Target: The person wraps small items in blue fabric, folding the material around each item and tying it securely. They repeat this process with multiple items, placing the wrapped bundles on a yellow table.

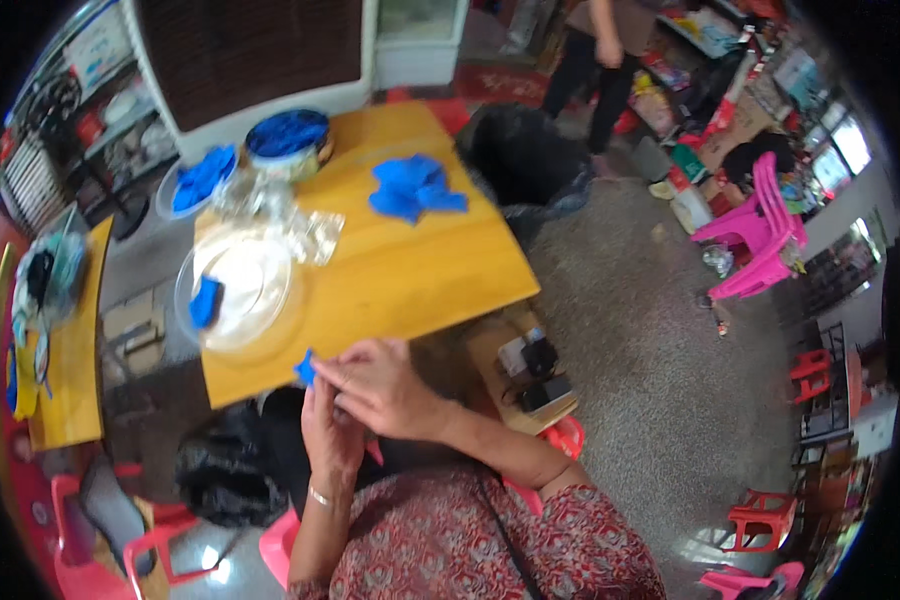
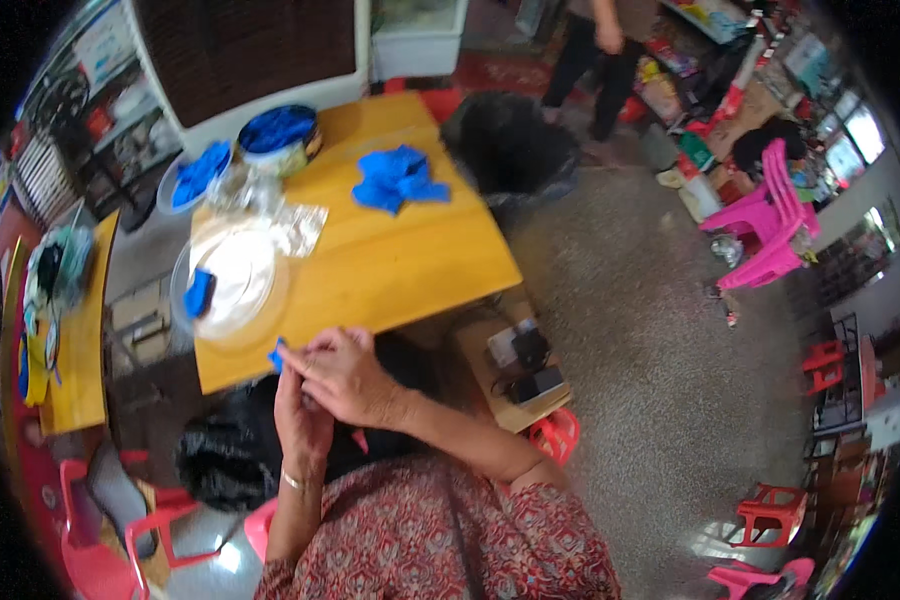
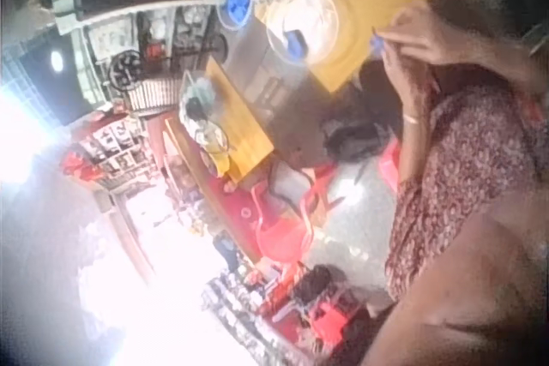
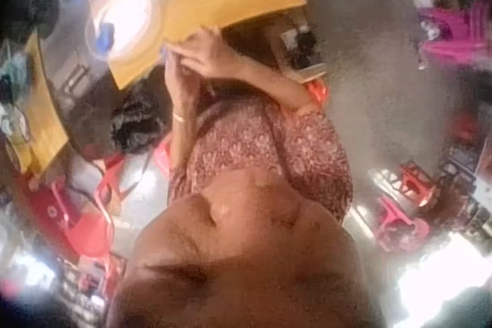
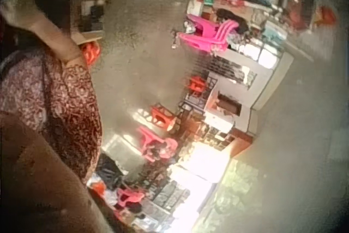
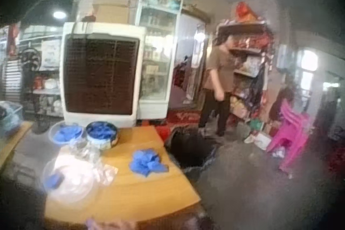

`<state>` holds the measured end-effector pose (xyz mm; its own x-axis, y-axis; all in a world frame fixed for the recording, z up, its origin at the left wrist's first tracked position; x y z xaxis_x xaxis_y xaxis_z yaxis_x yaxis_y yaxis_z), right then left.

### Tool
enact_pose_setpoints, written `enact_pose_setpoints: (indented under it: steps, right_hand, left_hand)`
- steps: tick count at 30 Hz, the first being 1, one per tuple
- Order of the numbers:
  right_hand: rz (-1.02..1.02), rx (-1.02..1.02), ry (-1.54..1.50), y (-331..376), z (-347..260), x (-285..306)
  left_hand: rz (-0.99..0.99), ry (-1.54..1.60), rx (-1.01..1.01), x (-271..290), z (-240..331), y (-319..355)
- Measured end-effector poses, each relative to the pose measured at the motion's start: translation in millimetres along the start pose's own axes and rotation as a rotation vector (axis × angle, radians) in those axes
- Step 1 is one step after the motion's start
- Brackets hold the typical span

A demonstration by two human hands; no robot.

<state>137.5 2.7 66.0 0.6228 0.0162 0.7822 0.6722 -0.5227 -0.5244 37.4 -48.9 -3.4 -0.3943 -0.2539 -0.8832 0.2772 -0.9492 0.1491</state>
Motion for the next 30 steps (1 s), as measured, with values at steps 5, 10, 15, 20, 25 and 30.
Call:
enact_pose_setpoints:
  steps: [5,10,15,20,25,30]
  right_hand:
    - [0.228,0.016,-0.096,3,-8,17]
    - [0.219,-0.035,-0.123,1,-9,23]
    - [0.177,-0.031,-0.091,1,-13,18]
    - [0.092,-0.070,-0.216,4,-20,8]
    - [0.054,-0.123,-0.387,1,-18,3]
    - [0.076,-0.189,-0.353,-1,-11,-3]
  left_hand:
    - [0.048,0.174,0.019,-8,9,11]
    - [-0.118,0.293,0.033,-13,13,17]
    - [-0.163,0.283,0.014,-20,14,22]
    - [-0.169,0.082,-0.105,-16,19,20]
    - [-0.192,0.092,-0.020,-10,15,26]
    - [-0.125,0.069,0.027,-4,7,29]
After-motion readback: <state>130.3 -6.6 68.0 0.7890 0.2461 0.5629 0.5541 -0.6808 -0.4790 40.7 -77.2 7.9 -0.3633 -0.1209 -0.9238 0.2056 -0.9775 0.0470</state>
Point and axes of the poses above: each hand's wrist, its own y-axis away from the middle knuckle, its own x-axis out of the back of the hand, z = x × y, the point moved 4 cm from there along -y, towards the middle knuckle, and after that the axes turned 12 degrees about y, right-handed, at the moved point
